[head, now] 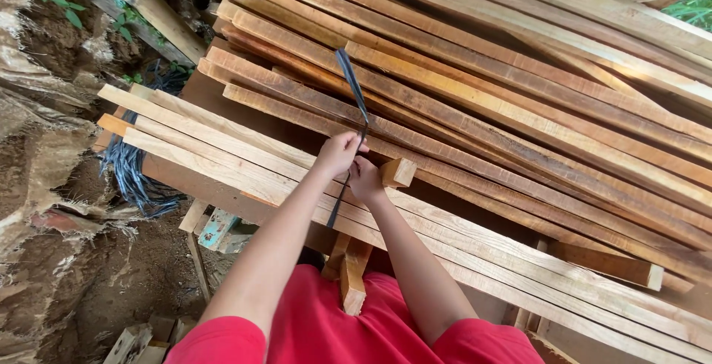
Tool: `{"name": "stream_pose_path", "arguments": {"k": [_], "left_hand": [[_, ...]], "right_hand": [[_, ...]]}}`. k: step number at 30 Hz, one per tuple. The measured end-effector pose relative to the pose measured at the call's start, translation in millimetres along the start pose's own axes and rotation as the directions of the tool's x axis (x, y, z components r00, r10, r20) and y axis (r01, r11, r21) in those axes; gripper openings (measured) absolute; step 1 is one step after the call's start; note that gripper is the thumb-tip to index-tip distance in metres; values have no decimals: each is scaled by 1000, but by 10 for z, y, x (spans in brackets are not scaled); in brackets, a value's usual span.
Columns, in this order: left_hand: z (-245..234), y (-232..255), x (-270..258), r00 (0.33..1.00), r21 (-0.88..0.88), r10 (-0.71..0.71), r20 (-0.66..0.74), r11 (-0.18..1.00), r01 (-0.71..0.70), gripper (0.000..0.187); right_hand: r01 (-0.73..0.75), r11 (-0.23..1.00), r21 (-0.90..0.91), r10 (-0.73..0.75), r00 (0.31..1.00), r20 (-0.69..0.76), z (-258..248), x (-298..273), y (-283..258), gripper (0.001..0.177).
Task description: The recorder is gathering and binding multiple wooden planks together using black rubber straps.
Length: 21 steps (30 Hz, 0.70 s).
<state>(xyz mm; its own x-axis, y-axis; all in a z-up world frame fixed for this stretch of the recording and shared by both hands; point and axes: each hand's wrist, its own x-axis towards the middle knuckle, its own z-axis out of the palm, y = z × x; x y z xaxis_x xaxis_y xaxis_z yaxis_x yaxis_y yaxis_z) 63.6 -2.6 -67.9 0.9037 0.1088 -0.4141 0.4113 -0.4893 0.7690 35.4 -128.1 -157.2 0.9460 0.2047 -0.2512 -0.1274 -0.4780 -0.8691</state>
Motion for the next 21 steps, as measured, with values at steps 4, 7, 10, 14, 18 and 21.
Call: {"name": "stream_pose_path", "arguments": {"k": [4,7,10,14,18,21], "left_hand": [[-350,15,-240,967,165,-2,255,985,-42,31],[-358,-142,-224,938,252,23,345,961,-117,37],[-274,-463,-107,966,306,204,159,920,-245,24],[-247,-497,-234,983,431,175,55,884,-181,14],[-252,-492,-351,999,386,2,53,922,-22,19],[-319,-275,-408,997,297,-62,55,954,43,21]], "right_hand": [[2,999,39,-3,1000,27,-38,-54,-187,24],[19,1000,-8,-19,1000,2,-13,-23,-68,26],[-11,1000,22,12,999,-45,38,-5,-91,18],[-83,996,29,85,993,-78,23,39,-37,15],[-101,995,3,101,993,-55,52,60,2,19],[-94,995,-18,92,994,-63,58,22,33,16]]}}
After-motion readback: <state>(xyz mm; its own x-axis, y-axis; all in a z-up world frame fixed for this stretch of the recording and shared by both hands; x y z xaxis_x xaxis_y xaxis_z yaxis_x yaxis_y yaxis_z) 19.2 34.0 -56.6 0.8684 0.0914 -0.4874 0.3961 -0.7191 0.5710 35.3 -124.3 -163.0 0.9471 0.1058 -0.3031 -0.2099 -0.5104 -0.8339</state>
